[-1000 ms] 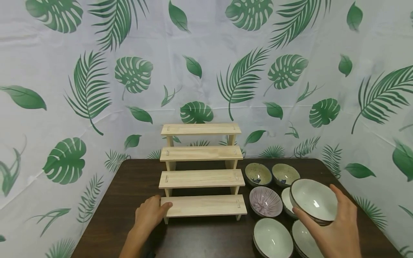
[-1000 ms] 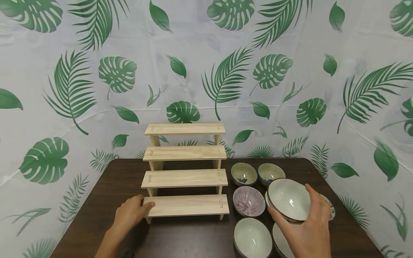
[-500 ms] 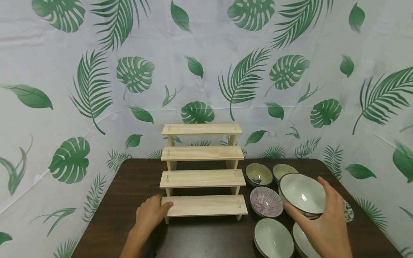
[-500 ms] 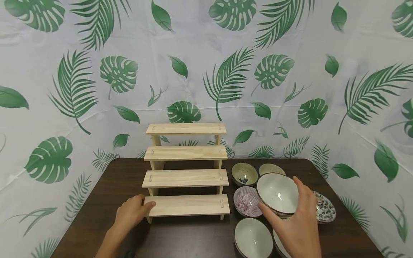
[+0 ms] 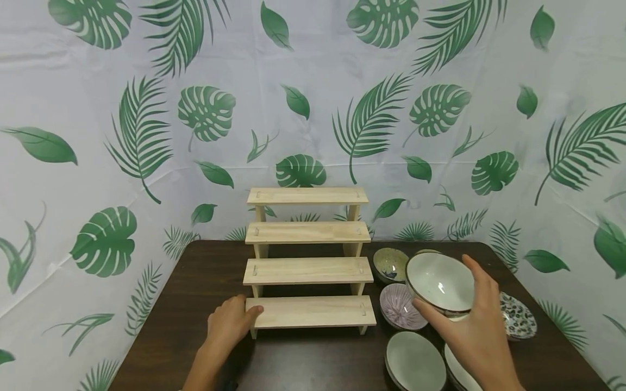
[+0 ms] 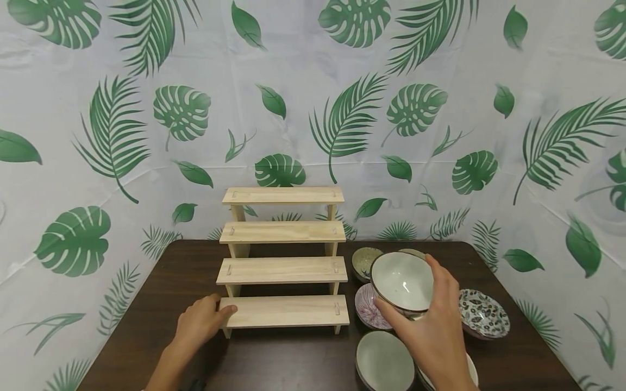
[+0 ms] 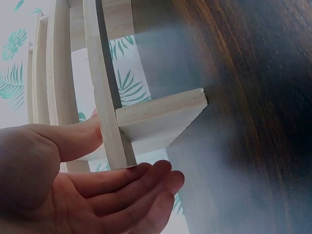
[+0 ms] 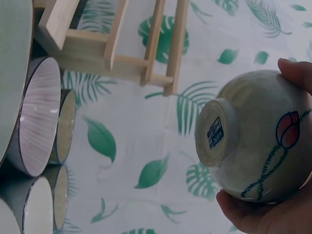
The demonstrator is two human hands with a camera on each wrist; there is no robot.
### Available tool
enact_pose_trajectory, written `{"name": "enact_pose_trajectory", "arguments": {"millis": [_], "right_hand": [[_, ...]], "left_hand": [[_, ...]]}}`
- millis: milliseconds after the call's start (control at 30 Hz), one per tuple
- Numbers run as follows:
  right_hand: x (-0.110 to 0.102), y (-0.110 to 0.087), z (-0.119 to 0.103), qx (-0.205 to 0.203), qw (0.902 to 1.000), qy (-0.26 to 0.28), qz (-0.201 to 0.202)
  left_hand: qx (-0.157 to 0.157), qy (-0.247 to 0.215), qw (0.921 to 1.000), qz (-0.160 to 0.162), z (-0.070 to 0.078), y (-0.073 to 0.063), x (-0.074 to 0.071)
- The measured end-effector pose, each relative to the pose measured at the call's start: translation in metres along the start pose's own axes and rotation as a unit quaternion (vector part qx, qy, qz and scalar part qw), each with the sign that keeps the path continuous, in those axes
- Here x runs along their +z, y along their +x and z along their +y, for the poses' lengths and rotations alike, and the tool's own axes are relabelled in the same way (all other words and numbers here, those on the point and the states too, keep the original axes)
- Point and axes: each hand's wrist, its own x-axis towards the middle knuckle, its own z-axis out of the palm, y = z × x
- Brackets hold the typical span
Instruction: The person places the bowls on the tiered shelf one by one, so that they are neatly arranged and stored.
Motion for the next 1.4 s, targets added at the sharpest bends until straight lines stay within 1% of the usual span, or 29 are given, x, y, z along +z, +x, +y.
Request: {"name": "enact_pose_trajectory", "arguments": {"millis": [100, 467, 667, 933, 1200, 1400], "right_hand": [[0.002, 0.000, -0.005, -0.007, 0.9999, 0.007, -0.005], [0.012, -0.001, -0.024, -0.054, 0.9976, 0.044, 0.000], [0.017, -0.001, -0.031, -0.069, 0.9957, 0.061, -0.014], [0.025, 0.003, -0.039, -0.101, 0.9911, 0.083, -0.023], [0.035, 0.004, -0.051, -0.099, 0.9906, 0.085, -0.040], [0.047, 0.006, -0.057, -0.110, 0.9882, 0.096, -0.047]], "left_hand": [[-0.001, -0.001, 1.0000, 0.003, 0.000, 0.000, 0.000], [0.005, -0.008, 0.9999, 0.011, 0.001, 0.002, 0.001], [0.004, -0.006, 1.0000, 0.006, 0.001, 0.002, 0.001], [0.010, -0.007, 0.9999, 0.011, 0.003, 0.001, -0.001], [0.009, -0.007, 0.9999, 0.012, 0.001, 0.000, 0.000], [0.007, -0.005, 0.9999, 0.011, -0.002, -0.001, 0.000]]}}
